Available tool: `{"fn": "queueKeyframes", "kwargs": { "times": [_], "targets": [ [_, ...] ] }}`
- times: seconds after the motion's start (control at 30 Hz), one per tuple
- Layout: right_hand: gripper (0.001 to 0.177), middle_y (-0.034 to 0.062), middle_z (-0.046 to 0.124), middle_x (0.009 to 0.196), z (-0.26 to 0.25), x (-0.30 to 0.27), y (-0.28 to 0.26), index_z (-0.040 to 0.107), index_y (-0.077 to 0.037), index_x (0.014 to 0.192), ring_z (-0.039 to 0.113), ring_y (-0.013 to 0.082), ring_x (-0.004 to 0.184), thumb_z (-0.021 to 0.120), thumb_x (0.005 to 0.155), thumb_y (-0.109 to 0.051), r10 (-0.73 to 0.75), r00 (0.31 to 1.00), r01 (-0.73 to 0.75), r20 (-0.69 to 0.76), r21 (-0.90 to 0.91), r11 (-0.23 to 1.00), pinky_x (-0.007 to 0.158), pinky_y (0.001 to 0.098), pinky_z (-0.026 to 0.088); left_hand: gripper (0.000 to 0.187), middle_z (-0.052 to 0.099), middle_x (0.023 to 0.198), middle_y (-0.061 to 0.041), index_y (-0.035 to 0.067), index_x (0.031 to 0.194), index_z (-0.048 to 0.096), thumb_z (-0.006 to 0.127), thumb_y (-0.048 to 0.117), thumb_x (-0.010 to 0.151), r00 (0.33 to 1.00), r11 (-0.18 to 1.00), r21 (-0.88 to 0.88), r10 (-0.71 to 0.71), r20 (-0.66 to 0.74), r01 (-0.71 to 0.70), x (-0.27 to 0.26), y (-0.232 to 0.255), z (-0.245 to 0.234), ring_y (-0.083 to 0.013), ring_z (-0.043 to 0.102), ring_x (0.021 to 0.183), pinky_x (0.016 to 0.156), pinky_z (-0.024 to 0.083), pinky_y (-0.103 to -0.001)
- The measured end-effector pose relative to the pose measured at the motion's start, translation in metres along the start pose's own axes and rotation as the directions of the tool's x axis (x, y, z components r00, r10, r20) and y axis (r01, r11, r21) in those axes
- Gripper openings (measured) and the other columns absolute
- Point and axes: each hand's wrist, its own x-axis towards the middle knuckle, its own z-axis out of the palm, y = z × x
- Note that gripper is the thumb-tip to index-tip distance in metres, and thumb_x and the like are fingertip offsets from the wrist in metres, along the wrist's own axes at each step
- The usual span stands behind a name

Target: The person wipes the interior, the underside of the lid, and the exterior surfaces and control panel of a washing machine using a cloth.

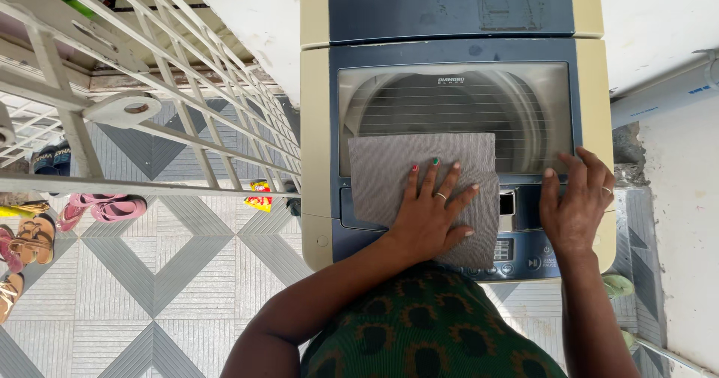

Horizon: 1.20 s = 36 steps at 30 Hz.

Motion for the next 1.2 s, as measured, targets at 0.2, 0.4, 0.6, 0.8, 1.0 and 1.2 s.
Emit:
{"fn": "queueKeyframes", "kwargs": {
  "times": [0.2, 0.4, 0.6, 0.8, 1.0, 1.2],
  "targets": [
    [0.025, 0.0131, 0.049, 0.158, 0.019, -0.027, 0.051, 0.060, -0.006, 0.133, 0.041, 0.0374, 0.146, 0.058, 0.111, -0.017, -0.033, 0.999, 0.032, -0.012, -0.081, 0.996, 0.124, 0.0594, 0.031, 0.114, 0.013, 0.169, -0.010, 0.026, 0.157, 0.033, 0.069, 0.085, 0.067, 0.947, 0.964, 0.123, -0.257, 0.194, 0.237, -0.007, -0.092, -0.054, -0.0409, 0.013, 0.155, 0.119, 0.004, -0.073],
    [0.024, 0.0115, 0.048, 0.152, 0.027, -0.028, 0.058, 0.059, -0.005, 0.132, 0.041, 0.0349, 0.146, 0.057, 0.110, -0.015, -0.044, 0.999, 0.041, -0.024, -0.095, 0.995, 0.122, 0.0539, 0.029, 0.131, 0.003, 0.169, -0.021, 0.018, 0.162, 0.025, 0.065, 0.090, 0.061, 0.850, 0.900, 0.305, -0.407, 0.336, 0.311, -0.045, -0.108, -0.091, -0.0484, 0.001, 0.153, 0.119, -0.004, -0.065],
    [0.023, 0.0102, 0.049, 0.150, 0.026, -0.026, 0.061, 0.061, -0.006, 0.129, 0.042, 0.0341, 0.143, 0.057, 0.109, -0.016, -0.044, 0.999, 0.042, -0.021, -0.085, 0.995, 0.124, 0.0548, 0.028, 0.107, 0.006, 0.170, -0.025, 0.016, 0.163, 0.025, 0.043, 0.086, 0.085, 0.982, 0.994, 0.099, -0.055, 0.180, 0.038, -0.009, -0.011, -0.014, -0.0491, 0.002, 0.157, 0.116, -0.005, -0.078],
    [0.025, 0.0074, 0.050, 0.156, 0.023, -0.027, 0.060, 0.063, -0.007, 0.132, 0.043, 0.0326, 0.144, 0.059, 0.111, -0.020, -0.007, 1.000, 0.006, -0.023, -0.036, 0.999, 0.125, 0.0557, 0.028, 0.094, 0.014, 0.169, -0.023, 0.023, 0.163, 0.027, 0.040, 0.081, 0.089, 0.964, 0.977, 0.139, 0.125, 0.236, -0.160, 0.047, 0.039, 0.018, -0.0469, 0.013, 0.156, 0.114, 0.004, -0.079],
    [0.026, 0.0081, 0.050, 0.157, 0.023, -0.027, 0.062, 0.063, -0.006, 0.133, 0.041, 0.0334, 0.148, 0.057, 0.111, -0.019, -0.006, 1.000, 0.005, -0.010, -0.019, 1.000, 0.127, 0.0561, 0.026, 0.091, 0.021, 0.172, -0.012, 0.029, 0.161, 0.035, 0.049, 0.081, 0.087, 0.994, 0.998, 0.011, 0.057, 0.093, -0.058, 0.004, -0.004, 0.009, -0.0358, 0.018, 0.160, 0.124, -0.002, -0.072],
    [0.021, 0.0077, 0.050, 0.154, 0.026, -0.028, 0.063, 0.062, -0.006, 0.126, 0.042, 0.0334, 0.146, 0.057, 0.109, -0.017, -0.001, 1.000, 0.000, -0.010, -0.038, 0.999, 0.123, 0.0543, 0.028, 0.104, 0.023, 0.172, -0.010, 0.028, 0.160, 0.041, 0.059, 0.086, 0.076, 0.979, 0.979, -0.025, -0.203, -0.006, 0.203, -0.082, -0.072, -0.042, -0.0348, 0.018, 0.160, 0.127, 0.001, -0.067]
  ]
}}
